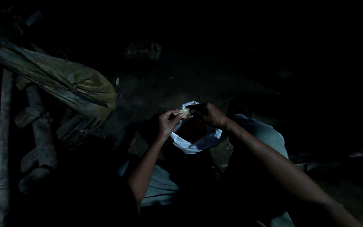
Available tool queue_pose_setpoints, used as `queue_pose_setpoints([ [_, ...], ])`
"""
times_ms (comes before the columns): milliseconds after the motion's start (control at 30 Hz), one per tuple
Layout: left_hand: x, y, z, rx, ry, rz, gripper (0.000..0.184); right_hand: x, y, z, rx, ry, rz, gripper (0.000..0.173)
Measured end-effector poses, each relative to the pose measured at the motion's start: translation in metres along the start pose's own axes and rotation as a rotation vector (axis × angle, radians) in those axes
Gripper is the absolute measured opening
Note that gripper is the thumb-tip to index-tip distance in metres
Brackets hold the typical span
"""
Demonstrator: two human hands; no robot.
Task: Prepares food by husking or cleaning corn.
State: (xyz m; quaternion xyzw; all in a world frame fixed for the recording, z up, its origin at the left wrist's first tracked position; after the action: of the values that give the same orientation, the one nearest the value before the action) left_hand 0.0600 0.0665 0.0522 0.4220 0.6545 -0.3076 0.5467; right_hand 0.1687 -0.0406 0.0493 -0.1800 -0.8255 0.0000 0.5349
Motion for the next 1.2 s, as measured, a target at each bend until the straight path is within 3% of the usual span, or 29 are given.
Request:
queue_pose_setpoints([
  [233, 0.009, 0.002, -0.001, -0.002, -0.060, -0.031, 0.018, -0.006, 0.001, 0.003, 0.027, 0.063, 0.057, 0.036],
  [467, 0.008, 0.001, 0.003, -0.002, -0.072, -0.036, 0.016, 0.006, -0.001, 0.003, 0.032, -0.036, -0.018, 0.034],
  [767, 0.009, 0.002, 0.002, -0.002, -0.072, -0.010, 0.015, 0.011, -0.004, 0.007, 0.070, -0.120, 0.043, 0.038],
  [1033, 0.025, 0.008, -0.002, -0.036, -0.233, -0.126, 0.007, 0.001, 0.001, 0.003, 0.072, -0.038, 0.039, 0.037],
  [1200, 0.025, 0.002, 0.004, 0.011, -0.164, -0.173, 0.011, 0.006, -0.002, 0.009, 0.077, -0.078, -0.019, 0.041],
])
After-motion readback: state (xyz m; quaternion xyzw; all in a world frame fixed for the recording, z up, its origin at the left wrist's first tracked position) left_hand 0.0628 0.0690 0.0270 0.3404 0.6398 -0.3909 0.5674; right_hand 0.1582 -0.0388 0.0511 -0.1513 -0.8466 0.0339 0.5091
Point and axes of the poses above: each hand's wrist, its own y-axis towards the middle knuckle, its own z-axis out of the palm, x = y × z, the point moved 10 cm from there along y, towards the middle knuckle, and after that the axes turned 8 degrees about x, right-handed, at the moved point
